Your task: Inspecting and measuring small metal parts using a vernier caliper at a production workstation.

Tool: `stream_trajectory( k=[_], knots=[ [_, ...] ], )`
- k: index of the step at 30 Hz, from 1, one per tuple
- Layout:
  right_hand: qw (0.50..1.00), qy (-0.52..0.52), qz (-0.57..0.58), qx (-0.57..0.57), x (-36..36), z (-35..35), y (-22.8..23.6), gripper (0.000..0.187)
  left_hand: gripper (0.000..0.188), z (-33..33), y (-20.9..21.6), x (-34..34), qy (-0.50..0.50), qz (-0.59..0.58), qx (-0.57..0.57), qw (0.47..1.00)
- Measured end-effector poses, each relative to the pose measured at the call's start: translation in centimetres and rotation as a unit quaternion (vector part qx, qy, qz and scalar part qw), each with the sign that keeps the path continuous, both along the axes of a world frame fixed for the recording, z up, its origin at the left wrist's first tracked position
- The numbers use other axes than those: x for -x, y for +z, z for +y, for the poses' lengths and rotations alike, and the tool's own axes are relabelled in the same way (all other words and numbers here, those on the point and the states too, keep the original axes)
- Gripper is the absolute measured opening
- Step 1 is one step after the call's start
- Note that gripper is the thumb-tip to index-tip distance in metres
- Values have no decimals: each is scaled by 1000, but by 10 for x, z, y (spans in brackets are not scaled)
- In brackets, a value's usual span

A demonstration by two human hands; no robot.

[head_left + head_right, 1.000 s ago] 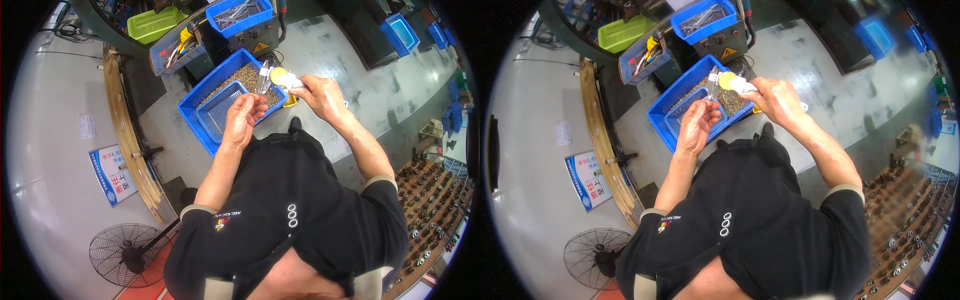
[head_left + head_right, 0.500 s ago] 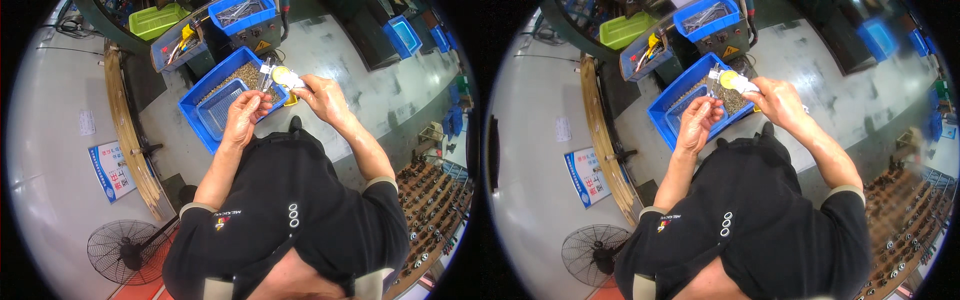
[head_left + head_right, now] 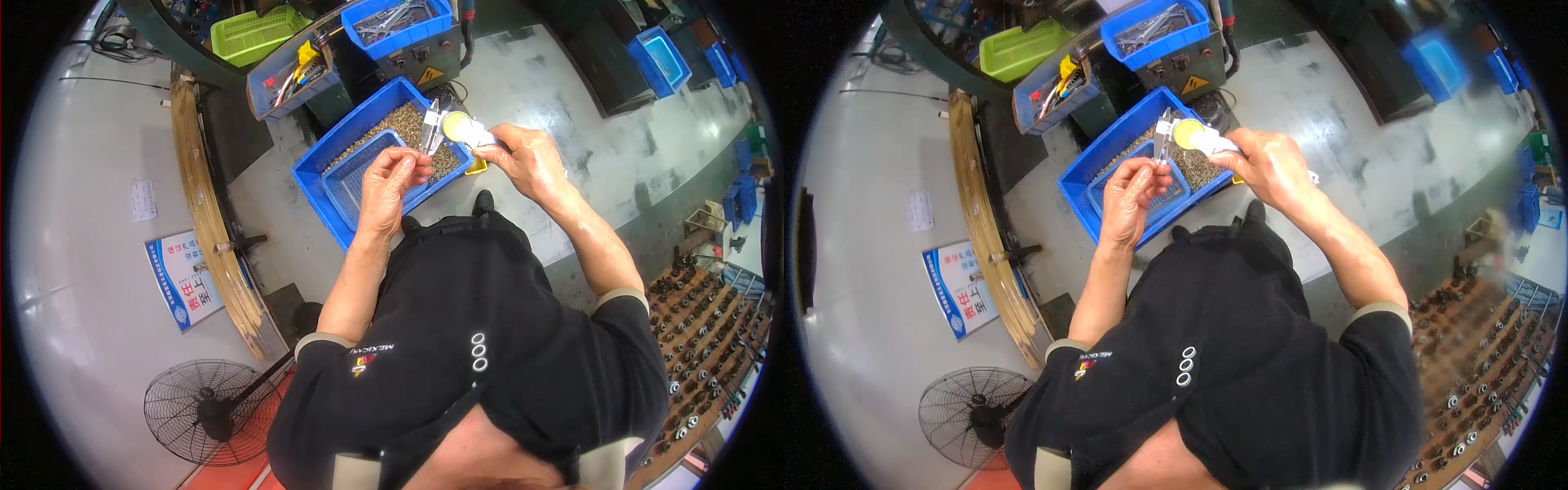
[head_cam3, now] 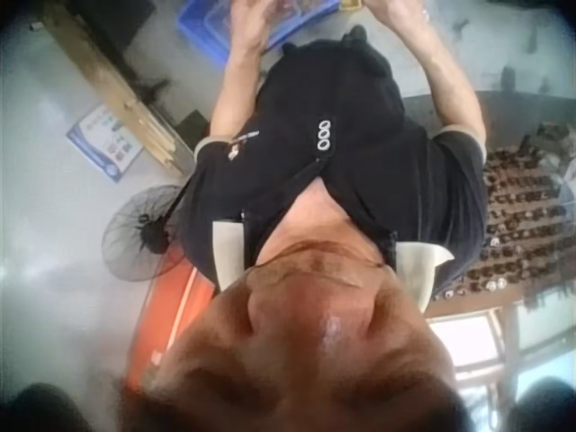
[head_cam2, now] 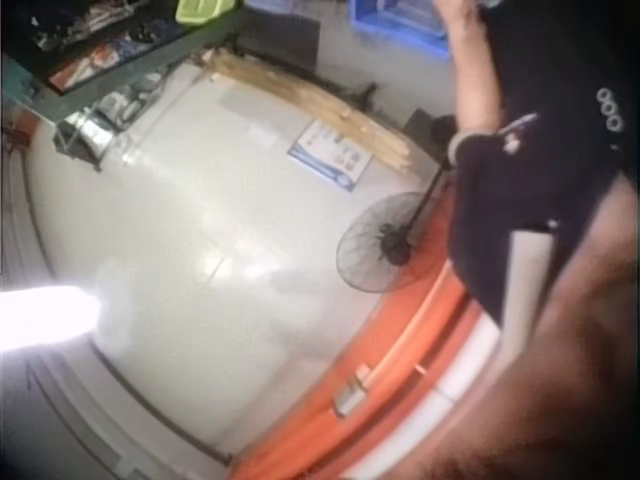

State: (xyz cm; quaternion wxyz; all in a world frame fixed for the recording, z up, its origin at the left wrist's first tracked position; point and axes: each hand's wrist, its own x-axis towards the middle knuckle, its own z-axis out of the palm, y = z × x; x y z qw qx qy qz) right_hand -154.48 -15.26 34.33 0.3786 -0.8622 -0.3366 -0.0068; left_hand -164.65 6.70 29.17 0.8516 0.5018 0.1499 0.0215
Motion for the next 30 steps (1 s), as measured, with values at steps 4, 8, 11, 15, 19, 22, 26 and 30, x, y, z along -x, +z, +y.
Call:
stream_trajectory(
  k=[4, 8, 11, 15, 19, 22, 26, 30],
  knots=[
    [1000, -2, 15, 8, -2, 1, 0, 32, 14, 4, -5, 0, 3, 0, -1, 1000],
    [1000, -7, 25, -2, -5, 3, 0, 34, 16, 7, -10, -3, 7, 3, -1, 1000],
    [999, -7, 33, 4, -7, 5, -5, 38, 15, 9, -8, -6, 5, 17, -4, 1000],
    [999, -9, 31, 18, -9, 8, -3, 39, 14, 14, -12, -9, 6, 16, 24, 1000],
    [999, -7, 29, 13, -12, 12, -6, 39, 16, 17, -12, -12, 14, 20, 45, 999],
    [999, -8, 41, 16, -13, 14, -7, 39, 16, 20, -9, -13, 9, 16, 47, 999],
    [998, -13, 63, 14, -16, 17, -6, 40, 16, 22, -6, -14, 7, 8, 41, 999],
    [997, -22, 79, 0, -16, 21, -2, 39, 17, 22, 3, -14, -6, -4, 36, 999]
  ],
)
